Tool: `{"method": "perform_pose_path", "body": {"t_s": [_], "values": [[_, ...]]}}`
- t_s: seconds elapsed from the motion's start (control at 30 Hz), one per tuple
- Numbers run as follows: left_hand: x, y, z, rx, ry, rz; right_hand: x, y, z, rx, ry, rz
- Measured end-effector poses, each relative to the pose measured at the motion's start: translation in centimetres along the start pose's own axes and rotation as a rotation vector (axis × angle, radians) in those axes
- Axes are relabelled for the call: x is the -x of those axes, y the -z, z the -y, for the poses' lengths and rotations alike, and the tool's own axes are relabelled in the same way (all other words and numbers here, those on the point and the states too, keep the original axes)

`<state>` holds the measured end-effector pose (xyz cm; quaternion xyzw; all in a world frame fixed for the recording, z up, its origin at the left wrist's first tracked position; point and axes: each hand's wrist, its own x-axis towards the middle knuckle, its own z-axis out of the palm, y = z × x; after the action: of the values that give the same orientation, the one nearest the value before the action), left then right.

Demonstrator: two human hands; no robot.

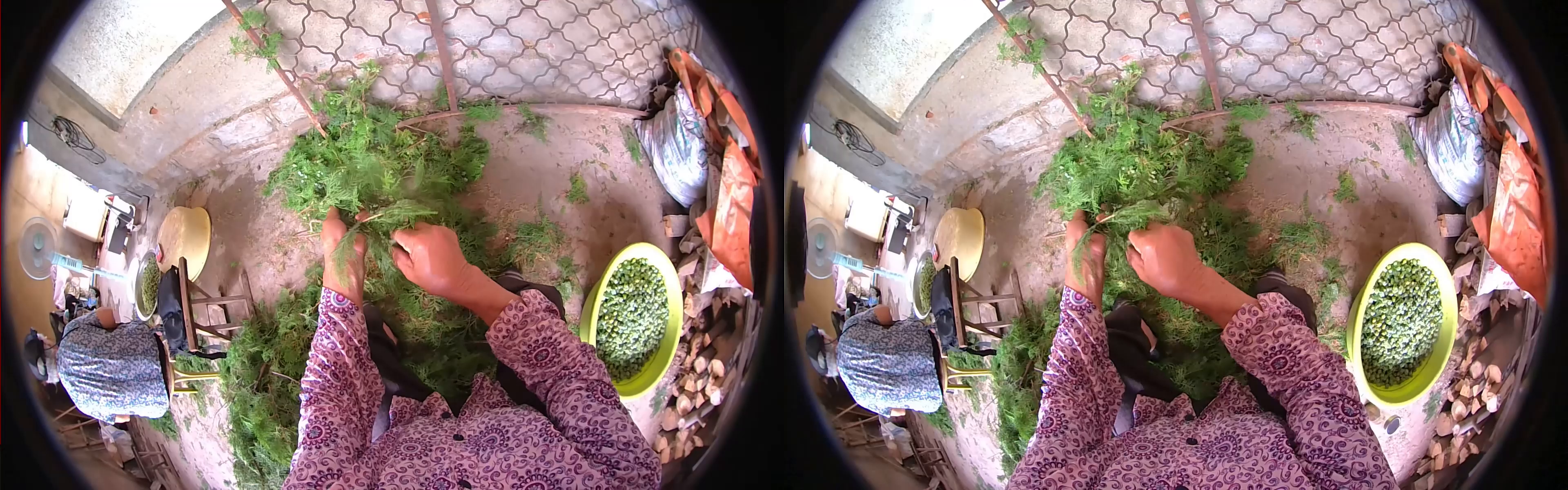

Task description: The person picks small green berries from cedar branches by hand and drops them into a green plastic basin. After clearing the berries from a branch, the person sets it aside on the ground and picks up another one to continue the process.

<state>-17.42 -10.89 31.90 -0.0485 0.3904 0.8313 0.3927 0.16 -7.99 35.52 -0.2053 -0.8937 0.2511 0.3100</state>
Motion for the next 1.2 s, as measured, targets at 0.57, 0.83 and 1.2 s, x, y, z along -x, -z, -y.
{"method": "perform_pose_path", "body": {"t_s": [0.57, 0.83, 1.2], "values": [[0.9, -0.1, -1.3, 0.011, 0.146, 0.157, 0.3, 3.7, -0.1, -1.047, -0.441, 0.638], [1.6, -0.9, -0.8, -0.011, -0.017, 0.043, 0.0, 2.2, -1.4, -1.226, -0.564, 0.338], [1.1, 1.0, 0.0, -0.054, -0.025, 0.333, 0.1, 0.5, -2.2, -0.745, -0.341, 0.024]]}}
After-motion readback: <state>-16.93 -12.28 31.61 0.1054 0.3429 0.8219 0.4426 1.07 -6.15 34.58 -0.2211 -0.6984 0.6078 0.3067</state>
